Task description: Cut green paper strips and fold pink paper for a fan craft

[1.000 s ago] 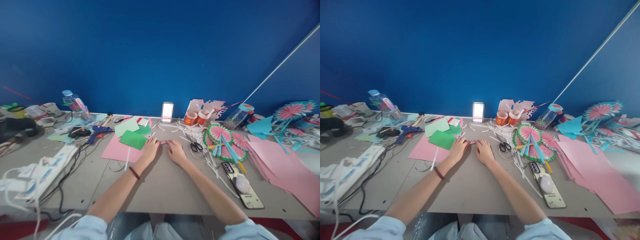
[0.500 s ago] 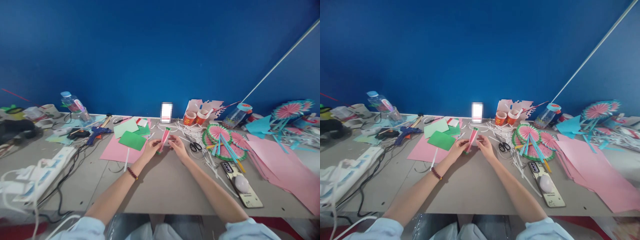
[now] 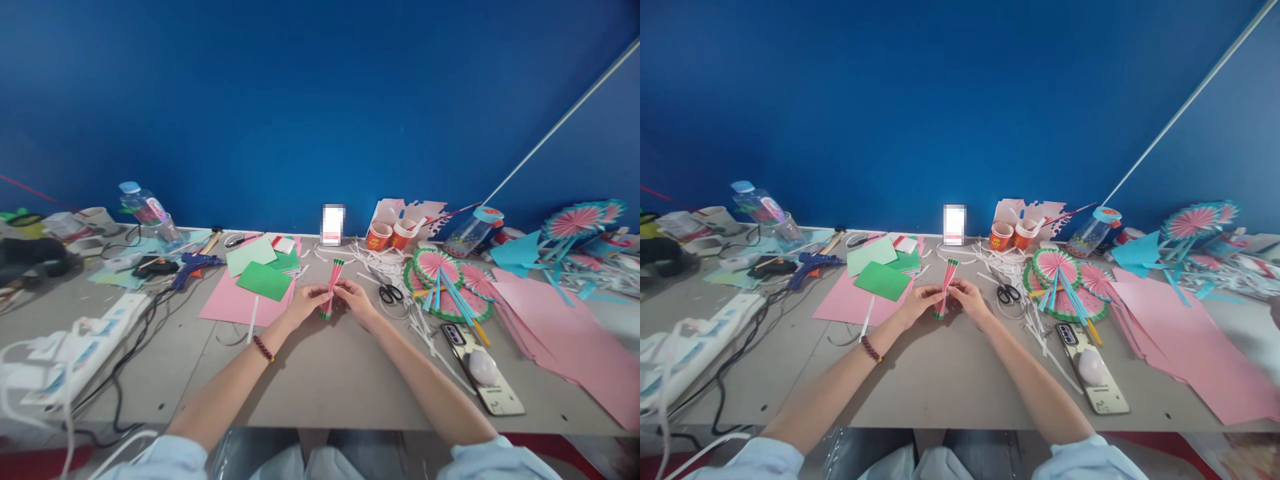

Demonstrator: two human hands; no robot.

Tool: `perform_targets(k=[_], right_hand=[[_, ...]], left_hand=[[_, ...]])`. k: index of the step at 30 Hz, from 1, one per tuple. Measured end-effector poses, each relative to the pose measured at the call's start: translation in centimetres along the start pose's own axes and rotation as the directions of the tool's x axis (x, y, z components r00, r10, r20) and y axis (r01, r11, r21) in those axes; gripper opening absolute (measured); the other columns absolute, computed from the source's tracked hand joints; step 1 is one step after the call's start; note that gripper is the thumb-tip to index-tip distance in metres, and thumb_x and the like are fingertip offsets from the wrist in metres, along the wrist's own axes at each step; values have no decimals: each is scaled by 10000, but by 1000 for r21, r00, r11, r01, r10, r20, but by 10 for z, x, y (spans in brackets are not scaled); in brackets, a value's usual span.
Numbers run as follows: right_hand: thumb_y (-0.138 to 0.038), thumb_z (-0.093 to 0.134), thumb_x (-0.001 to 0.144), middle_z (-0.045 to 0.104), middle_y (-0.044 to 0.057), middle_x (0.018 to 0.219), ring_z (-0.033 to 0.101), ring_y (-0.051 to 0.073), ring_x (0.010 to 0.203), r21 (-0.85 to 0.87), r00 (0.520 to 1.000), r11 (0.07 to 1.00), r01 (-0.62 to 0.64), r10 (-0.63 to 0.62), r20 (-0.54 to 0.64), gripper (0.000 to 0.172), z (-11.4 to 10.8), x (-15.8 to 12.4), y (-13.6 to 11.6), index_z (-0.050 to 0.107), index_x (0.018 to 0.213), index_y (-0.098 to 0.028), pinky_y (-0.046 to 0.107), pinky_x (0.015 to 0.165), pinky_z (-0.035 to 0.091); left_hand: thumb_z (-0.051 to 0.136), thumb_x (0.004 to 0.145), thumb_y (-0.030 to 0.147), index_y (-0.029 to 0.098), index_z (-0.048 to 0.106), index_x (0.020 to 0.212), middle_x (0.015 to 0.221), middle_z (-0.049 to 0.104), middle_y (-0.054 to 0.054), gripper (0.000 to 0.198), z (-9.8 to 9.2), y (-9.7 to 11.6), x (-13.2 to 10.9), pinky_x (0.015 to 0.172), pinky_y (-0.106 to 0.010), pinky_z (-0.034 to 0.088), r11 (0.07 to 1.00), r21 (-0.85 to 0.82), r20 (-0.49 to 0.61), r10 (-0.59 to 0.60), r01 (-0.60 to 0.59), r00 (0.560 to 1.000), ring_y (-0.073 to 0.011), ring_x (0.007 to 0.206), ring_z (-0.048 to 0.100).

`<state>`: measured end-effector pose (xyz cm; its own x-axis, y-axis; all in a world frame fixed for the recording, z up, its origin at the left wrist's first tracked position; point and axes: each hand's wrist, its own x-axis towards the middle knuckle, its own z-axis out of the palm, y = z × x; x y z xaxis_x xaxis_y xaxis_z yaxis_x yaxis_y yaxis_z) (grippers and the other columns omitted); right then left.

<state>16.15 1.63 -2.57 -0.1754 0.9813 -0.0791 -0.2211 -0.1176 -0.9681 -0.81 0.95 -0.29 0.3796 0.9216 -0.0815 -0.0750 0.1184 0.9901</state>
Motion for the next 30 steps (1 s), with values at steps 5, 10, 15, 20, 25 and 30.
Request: perform_targets(k=[5, 10, 15, 20, 25, 30], right_hand=[[-451, 723, 685, 615, -12, 653, 502, 91, 550, 2, 995, 999, -36, 35, 97, 331, -2, -3, -5, 681, 860, -173, 218, 518, 359], [-436, 730, 692, 594, -21, 627, 478, 81, 516, 28, 982, 994, -103, 98, 162, 292, -3, -6, -11, 657, 794, -172, 205, 479, 320], [-419, 740, 690, 630, 4, 724, 546, 107, 614, 82, 976, 992, -91, 72, 207, 279, -2, -8, -12, 636, 774, -174, 231, 587, 408], [-424, 771, 650, 653, 9, 747, 595, 139, 664, 110, 974, 990, -94, 68, 215, 313, 0, -9, -12, 643, 798, -180, 276, 656, 457], [-428, 766, 655, 646, 5, 694, 602, 149, 631, 102, 980, 991, -83, 63, 189, 299, 1, -7, -8, 638, 765, -182, 284, 618, 465], [-437, 738, 687, 634, -6, 686, 564, 116, 591, 83, 990, 996, -39, 27, 135, 292, 1, -5, -5, 646, 804, -186, 250, 592, 434]], left_hand=[[736, 673, 428, 154, 732, 956, 851, 714, -70, 395, -1, 2, -1, 687, -275, 455, 1000, -1, 23, -1, 1, 1000, -151, 712, 589], [751, 651, 441, 148, 739, 907, 831, 707, -72, 388, -4, 2, -1, 687, -279, 442, 998, -25, 55, -53, 55, 997, -157, 728, 578], [750, 649, 452, 137, 727, 829, 750, 677, -51, 363, -2, 4, -3, 646, -261, 421, 994, -59, 66, -91, 95, 994, -138, 679, 554], [762, 635, 445, 129, 696, 769, 662, 645, -27, 349, 0, 6, -4, 614, -255, 421, 992, -92, 92, -75, 83, 993, -122, 615, 545], [762, 643, 415, 138, 687, 790, 655, 665, -29, 323, 1, 2, -3, 626, -264, 441, 997, -75, 46, -9, 12, 999, -131, 608, 577], [749, 660, 400, 143, 672, 787, 626, 649, -6, 297, 5, 2, -2, 590, -251, 433, 998, -58, -34, 24, -26, 999, -116, 566, 561]])
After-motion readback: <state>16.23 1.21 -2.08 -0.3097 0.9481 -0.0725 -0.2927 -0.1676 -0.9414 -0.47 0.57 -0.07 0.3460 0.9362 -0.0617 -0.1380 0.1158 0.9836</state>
